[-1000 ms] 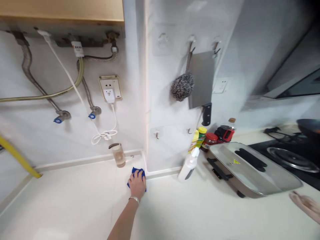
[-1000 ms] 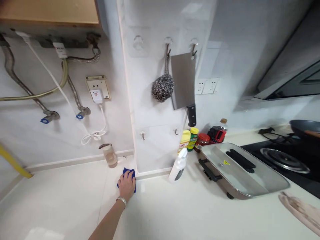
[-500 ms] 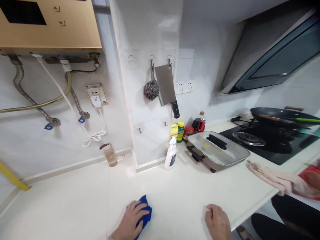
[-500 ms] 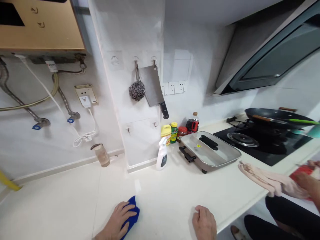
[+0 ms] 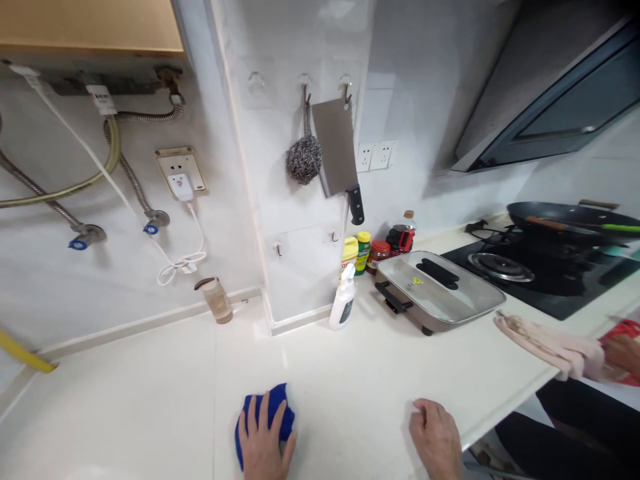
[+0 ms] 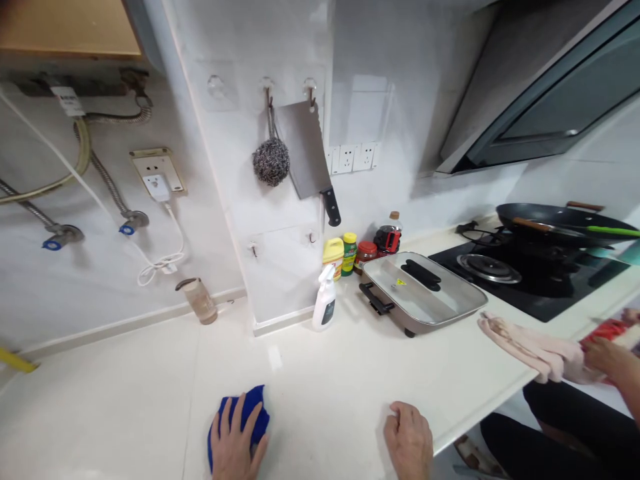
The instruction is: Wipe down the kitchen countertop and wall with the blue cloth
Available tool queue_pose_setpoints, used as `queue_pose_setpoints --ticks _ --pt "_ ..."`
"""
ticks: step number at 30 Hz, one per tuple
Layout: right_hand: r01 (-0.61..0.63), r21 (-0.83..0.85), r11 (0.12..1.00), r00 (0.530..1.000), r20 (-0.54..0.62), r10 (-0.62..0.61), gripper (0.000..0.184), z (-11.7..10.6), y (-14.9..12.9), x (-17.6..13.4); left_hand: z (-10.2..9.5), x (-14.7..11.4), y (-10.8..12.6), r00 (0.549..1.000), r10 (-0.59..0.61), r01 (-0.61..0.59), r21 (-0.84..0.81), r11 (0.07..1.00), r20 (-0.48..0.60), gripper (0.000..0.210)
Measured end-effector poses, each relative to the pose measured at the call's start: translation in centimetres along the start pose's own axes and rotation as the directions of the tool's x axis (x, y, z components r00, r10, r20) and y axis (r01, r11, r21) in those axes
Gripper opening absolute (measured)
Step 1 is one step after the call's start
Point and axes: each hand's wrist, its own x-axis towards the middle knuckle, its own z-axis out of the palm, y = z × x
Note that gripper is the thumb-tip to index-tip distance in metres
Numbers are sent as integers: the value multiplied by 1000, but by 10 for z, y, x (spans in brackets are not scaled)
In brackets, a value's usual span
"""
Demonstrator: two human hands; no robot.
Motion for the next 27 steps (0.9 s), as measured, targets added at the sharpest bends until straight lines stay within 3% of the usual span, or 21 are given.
queue_pose_setpoints --ticks 4,11,14,17,21,24,27 --pt "-3 -43 999 1000 22 4 18 -1 3 0 5 26 33 992 119 -112 -133 985 47 52" --pt "-31 -39 999 997 65 33 20 2 9 -2 48 60 119 969 223 -162 -401 901 108 45" --pt "-57 -41 998 996 71 60 22 2 9 -2 50 65 132 956 269 -194 -435 879 117 43" --pt "-72 -53 996 995 62 75 25 2 11 -2 39 59 117 931 342 -252 -454 855 126 44" --pt "-75 -34 997 993 94 78 30 3 17 -4 19 34 67 917 378 -304 -393 868 126 49" --pt "-70 -22 997 991 114 72 32 2 18 -4 6 11 16 965 249 -224 -230 947 83 50" --pt "-66 -11 998 993 94 67 33 0 15 -1 -6 -2 -39 999 42 -43 -82 996 -13 44"
